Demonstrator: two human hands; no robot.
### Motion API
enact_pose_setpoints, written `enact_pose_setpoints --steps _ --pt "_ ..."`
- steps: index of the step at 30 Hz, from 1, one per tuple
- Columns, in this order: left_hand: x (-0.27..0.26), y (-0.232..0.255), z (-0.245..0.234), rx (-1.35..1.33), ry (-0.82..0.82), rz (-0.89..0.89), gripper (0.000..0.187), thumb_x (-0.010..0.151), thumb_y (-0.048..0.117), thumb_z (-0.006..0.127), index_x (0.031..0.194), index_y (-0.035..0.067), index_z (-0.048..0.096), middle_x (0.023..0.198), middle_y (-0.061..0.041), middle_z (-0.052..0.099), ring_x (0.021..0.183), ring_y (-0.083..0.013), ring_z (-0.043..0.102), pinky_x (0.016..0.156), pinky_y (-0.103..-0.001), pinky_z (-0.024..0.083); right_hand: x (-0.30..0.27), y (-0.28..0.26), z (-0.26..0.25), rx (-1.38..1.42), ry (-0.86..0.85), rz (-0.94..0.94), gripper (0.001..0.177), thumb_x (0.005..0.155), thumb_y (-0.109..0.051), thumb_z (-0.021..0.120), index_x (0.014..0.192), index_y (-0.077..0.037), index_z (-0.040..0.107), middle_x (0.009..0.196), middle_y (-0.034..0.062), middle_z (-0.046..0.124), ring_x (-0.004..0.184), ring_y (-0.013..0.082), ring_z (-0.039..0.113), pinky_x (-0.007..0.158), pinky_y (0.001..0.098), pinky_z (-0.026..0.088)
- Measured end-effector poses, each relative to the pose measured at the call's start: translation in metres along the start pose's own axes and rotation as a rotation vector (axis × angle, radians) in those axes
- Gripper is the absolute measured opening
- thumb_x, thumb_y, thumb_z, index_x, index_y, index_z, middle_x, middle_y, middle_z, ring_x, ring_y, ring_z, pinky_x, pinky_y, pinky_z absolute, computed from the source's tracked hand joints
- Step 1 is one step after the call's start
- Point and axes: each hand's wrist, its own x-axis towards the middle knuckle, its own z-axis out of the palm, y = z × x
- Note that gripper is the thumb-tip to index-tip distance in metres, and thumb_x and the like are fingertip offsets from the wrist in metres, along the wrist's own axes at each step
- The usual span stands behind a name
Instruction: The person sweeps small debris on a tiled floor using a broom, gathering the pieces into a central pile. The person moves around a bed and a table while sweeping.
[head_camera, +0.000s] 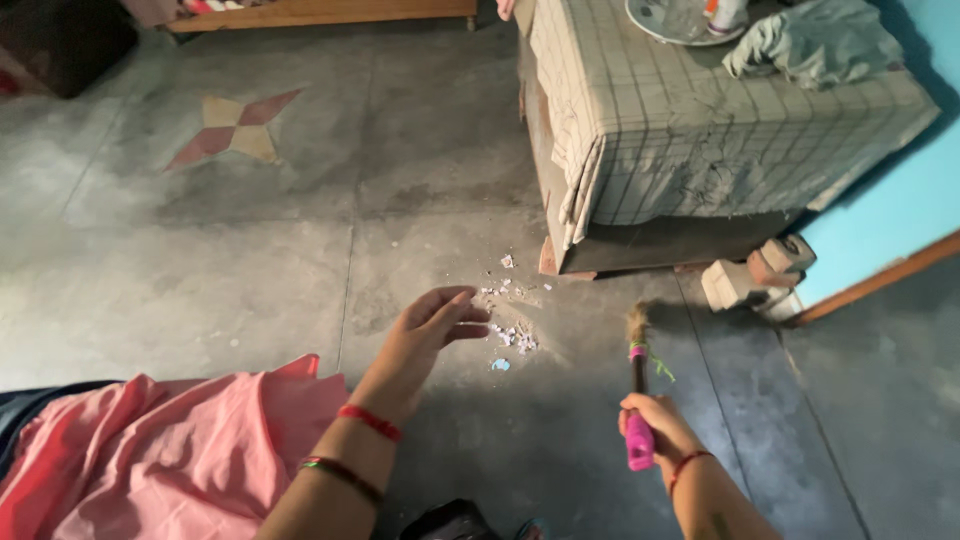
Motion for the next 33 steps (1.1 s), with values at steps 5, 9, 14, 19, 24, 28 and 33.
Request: enact_pose_setpoints --steps 5,9,14,19,24,28,33 --pt "-0.01 0.003 -0.001 0.051 0.113 -0.041 0.043 0.099 0.028 0.057 0.129 -0.001 0.063 0.108 -0.014 0.075 0.102 -0.0244 0.073 0.097 -0.035 0.053 0.02 -0.019 0.032 -0.346 -0.094 0.016 0.028 0.081 -0.006 0.069 0.101 0.011 0.056 0.069 0.0182 0.063 0.054 0.0276 0.063 0.048 0.0409 0.054" --pt "-0.013 0.003 0.007 0.085 0.142 -0.059 0.044 0.098 0.032 0.057 0.13 0.001 0.063 0.11 -0.013 0.076 0.105 -0.0227 0.074 0.103 -0.034 0.05 -0.013 -0.011 0.047 -0.397 -0.094 0.04 0.059 0.08 -0.003 0.068 0.132 -0.008 0.041 0.074 0.0144 0.061 0.056 0.0249 0.061 0.048 0.0411 0.053" --pt "-0.009 0.001 0.022 0.098 0.147 -0.076 0.047 0.097 0.035 0.058 0.132 0.004 0.064 0.112 -0.01 0.075 0.106 -0.0203 0.073 0.107 -0.033 0.045 -0.052 0.003 0.041 -0.388 -0.045 0.029 0.065 0.079 -0.001 0.068 0.138 -0.009 0.043 0.074 0.0136 0.06 0.054 0.0253 0.06 0.046 0.0418 0.052" --pt "-0.006 -0.006 0.03 0.067 0.132 -0.084 0.046 0.098 0.035 0.058 0.131 0.004 0.063 0.112 -0.011 0.076 0.106 -0.0208 0.073 0.105 -0.032 0.045 -0.042 0.02 0.013 -0.249 0.126 0.044 0.048 0.081 0.002 0.067 0.121 -0.001 0.042 0.072 0.0163 0.059 0.055 0.0274 0.061 0.047 0.0446 0.052" --pt "-0.017 -0.013 0.024 0.018 0.131 -0.044 0.044 0.098 0.033 0.058 0.13 0.003 0.064 0.11 -0.012 0.075 0.104 -0.0219 0.073 0.101 -0.035 0.05 -0.004 0.033 0.02 -0.011 -0.082 0.023 0.017 0.08 0.0 0.068 0.08 0.009 0.053 0.06 0.0159 0.055 0.045 0.028 0.058 0.042 0.0421 0.047" --pt "-0.017 -0.011 0.019 0.033 0.167 -0.089 0.043 0.098 0.032 0.057 0.13 0.004 0.065 0.11 -0.011 0.075 0.104 -0.0216 0.073 0.1 -0.036 0.05 0.005 0.023 0.064 -0.03 -0.336 0.053 0.022 0.084 -0.007 0.066 0.083 0.011 0.053 0.063 0.0174 0.057 0.046 0.025 0.059 0.043 0.0367 0.05" --pt "-0.015 -0.003 0.013 0.052 0.136 -0.08 0.043 0.099 0.033 0.057 0.13 0.004 0.065 0.11 -0.011 0.075 0.105 -0.0203 0.073 0.103 -0.033 0.048 -0.018 -0.015 0.091 0.114 -0.3 0.144 0.024 0.088 -0.006 0.067 0.105 0.0 0.051 0.08 0.0131 0.062 0.057 0.0155 0.057 0.048 0.029 0.049"
